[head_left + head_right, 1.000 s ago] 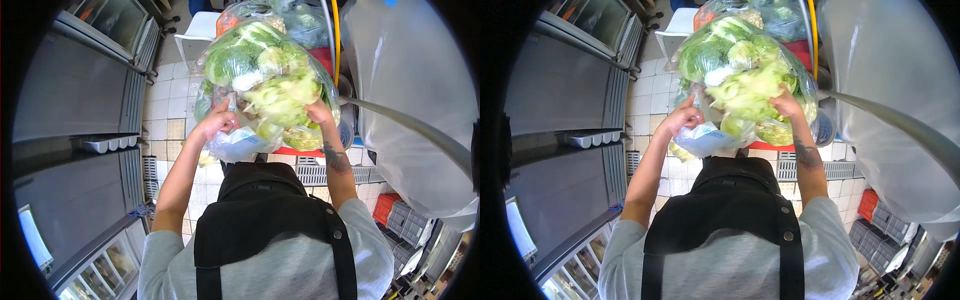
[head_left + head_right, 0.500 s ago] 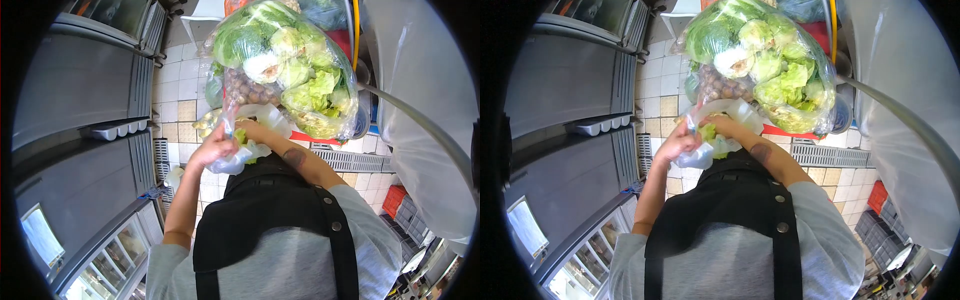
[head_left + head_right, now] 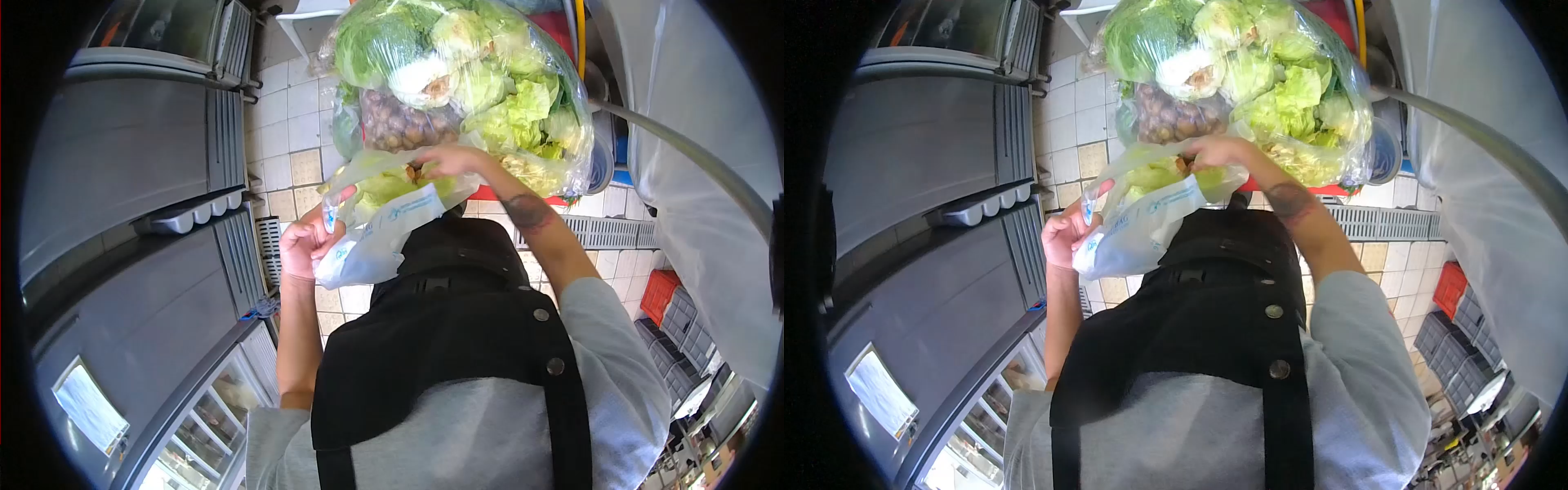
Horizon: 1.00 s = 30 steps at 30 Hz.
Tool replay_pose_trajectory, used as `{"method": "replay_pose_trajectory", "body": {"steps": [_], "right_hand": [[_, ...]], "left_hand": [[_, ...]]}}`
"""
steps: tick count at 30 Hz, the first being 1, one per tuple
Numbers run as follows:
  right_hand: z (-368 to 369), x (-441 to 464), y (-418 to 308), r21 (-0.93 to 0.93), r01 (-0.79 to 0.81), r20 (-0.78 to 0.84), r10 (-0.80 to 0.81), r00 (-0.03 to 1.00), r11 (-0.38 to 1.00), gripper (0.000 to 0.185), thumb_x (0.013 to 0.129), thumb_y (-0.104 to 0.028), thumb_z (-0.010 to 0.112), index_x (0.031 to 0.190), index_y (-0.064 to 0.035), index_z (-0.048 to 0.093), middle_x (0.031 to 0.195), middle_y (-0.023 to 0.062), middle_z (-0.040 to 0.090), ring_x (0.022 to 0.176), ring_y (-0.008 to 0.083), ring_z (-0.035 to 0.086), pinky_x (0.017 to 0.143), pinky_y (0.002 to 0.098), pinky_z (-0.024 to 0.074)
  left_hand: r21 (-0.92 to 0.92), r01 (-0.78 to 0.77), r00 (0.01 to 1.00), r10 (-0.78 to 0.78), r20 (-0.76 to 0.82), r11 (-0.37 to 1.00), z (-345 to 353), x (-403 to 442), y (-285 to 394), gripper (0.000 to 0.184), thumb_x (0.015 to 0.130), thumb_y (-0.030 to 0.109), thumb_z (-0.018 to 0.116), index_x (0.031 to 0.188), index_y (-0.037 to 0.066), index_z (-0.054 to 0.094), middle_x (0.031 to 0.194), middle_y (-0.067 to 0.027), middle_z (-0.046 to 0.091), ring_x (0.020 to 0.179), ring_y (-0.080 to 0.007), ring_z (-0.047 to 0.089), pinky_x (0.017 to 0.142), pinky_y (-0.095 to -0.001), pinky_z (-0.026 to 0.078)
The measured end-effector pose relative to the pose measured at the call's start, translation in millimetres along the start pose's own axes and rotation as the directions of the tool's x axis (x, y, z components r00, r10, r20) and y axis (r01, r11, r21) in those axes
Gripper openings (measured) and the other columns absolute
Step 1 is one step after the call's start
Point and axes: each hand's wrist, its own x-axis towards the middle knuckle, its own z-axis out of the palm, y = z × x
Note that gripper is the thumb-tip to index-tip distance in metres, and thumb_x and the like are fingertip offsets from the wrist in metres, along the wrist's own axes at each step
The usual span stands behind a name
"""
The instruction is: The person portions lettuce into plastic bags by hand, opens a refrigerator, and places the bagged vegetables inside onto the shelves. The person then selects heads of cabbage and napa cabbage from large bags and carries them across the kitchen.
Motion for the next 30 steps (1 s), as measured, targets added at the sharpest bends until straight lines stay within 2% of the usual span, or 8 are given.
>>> {"method": "replay_pose_trajectory", "body": {"steps": [6,11,17,19,22,25,28,30], "right_hand": [[-0.5,-74.4,4.8,0.043,-0.197,-0.096,0.201,0.975,0.979,0.057,0.084,-0.033,0.065,0.132,-0.0073,0.049,0.131,0.0164,0.052,0.117,0.0286,0.051,0.100,0.0355,0.0385],[-33.3,-118.4,-80.3,0.026,-0.174,-0.231,0.175,0.957,0.984,0.055,0.084,-0.030,0.064,0.132,-0.0089,0.048,0.124,0.0186,0.056,0.112,0.0285,0.055,0.095,0.0347,0.0427],[-98.3,-179.0,-77.2,0.587,-0.299,-0.238,0.514,0.824,0.752,0.052,0.079,-0.026,0.067,0.125,-0.0063,0.053,0.112,0.0201,0.060,0.103,0.0229,0.059,0.085,0.0339,0.0475],[-124.9,-171.2,-56.9,0.400,-0.441,-0.623,0.591,0.512,0.804,0.054,0.074,-0.029,0.072,0.120,-0.0058,0.057,0.107,0.0195,0.061,0.105,0.0264,0.058,0.086,0.0385,0.0483],[-124.6,-135.5,33.1,-0.227,-0.473,-0.862,0.051,0.505,0.851,0.068,0.067,-0.032,0.078,0.126,-0.0074,0.052,0.117,0.0216,0.055,0.116,0.0338,0.050,0.087,0.0460,0.0476],[-85.2,-94.2,20.6,-0.088,-0.711,-0.804,0.372,0.465,0.698,0.089,0.061,-0.033,0.081,0.136,-0.0111,0.039,0.134,0.0225,0.040,0.127,0.0411,0.035,0.087,0.0537,0.0448],[-51.6,-71.7,-25.3,0.072,-0.798,-0.794,0.518,0.317,0.598,0.102,0.059,-0.032,0.082,0.142,-0.0170,0.025,0.144,0.0207,0.023,0.131,0.0449,0.025,0.087,0.0599,0.0410],[-27.9,-60.0,-12.1,-0.059,-0.876,-0.839,0.451,0.304,0.479,0.103,0.058,-0.029,0.082,0.143,-0.0195,0.024,0.144,0.0200,0.022,0.130,0.0469,0.024,0.085,0.0649,0.0392]], "left_hand": [[-0.165,0.083,0.991,-0.064,0.119,0.983,-8.3,17.9,24.6,0.099,0.081,0.061,0.048,0.144,-0.006,0.012,0.058,-0.0052,0.045,0.038,-0.0054,0.032,0.043,-0.0186,0.031],[0.349,0.205,0.963,-0.251,0.094,0.915,3.3,36.2,44.3,0.091,0.085,0.063,0.045,0.149,0.012,0.004,0.074,-0.0123,0.058,0.038,-0.0037,0.027,0.039,-0.0166,0.023],[0.809,0.289,0.957,-0.166,-0.237,0.512,59.1,53.5,13.4,0.072,0.092,0.042,0.052,0.149,0.027,0.010,0.081,-0.0059,0.058,0.045,-0.0035,0.025,0.043,-0.0162,0.023],[0.776,0.371,0.929,-0.218,-0.300,0.510,67.5,53.5,9.4,0.071,0.091,0.037,0.056,0.149,0.022,0.018,0.077,-0.0018,0.053,0.048,-0.0037,0.029,0.043,-0.0182,0.025],[0.821,0.412,0.909,-0.119,-0.399,0.395,74.7,54.9,-4.2,0.069,0.090,0.030,0.058,0.146,0.008,0.024,0.070,0.0021,0.044,0.048,-0.0038,0.035,0.042,-0.0210,0.027],[0.879,0.239,0.970,-0.130,-0.204,0.413,92.9,53.9,4.1,0.065,0.087,0.029,0.059,0.142,0.007,0.032,0.071,0.0019,0.050,0.052,-0.0039,0.036,0.044,-0.0197,0.026],[0.701,0.274,0.946,-0.052,-0.321,0.659,79.4,59.4,-9.1,0.064,0.085,0.025,0.059,0.139,0.001,0.033,0.070,0.0005,0.050,0.053,-0.0060,0.040,0.046,-0.0213,0.031],[0.816,0.293,0.900,0.145,-0.411,0.498,66.0,62.8,-22.5,0.063,0.084,0.023,0.060,0.137,0.000,0.034,0.073,-0.0024,0.053,0.056,-0.0085,0.046,0.048,-0.0229,0.035]]}}
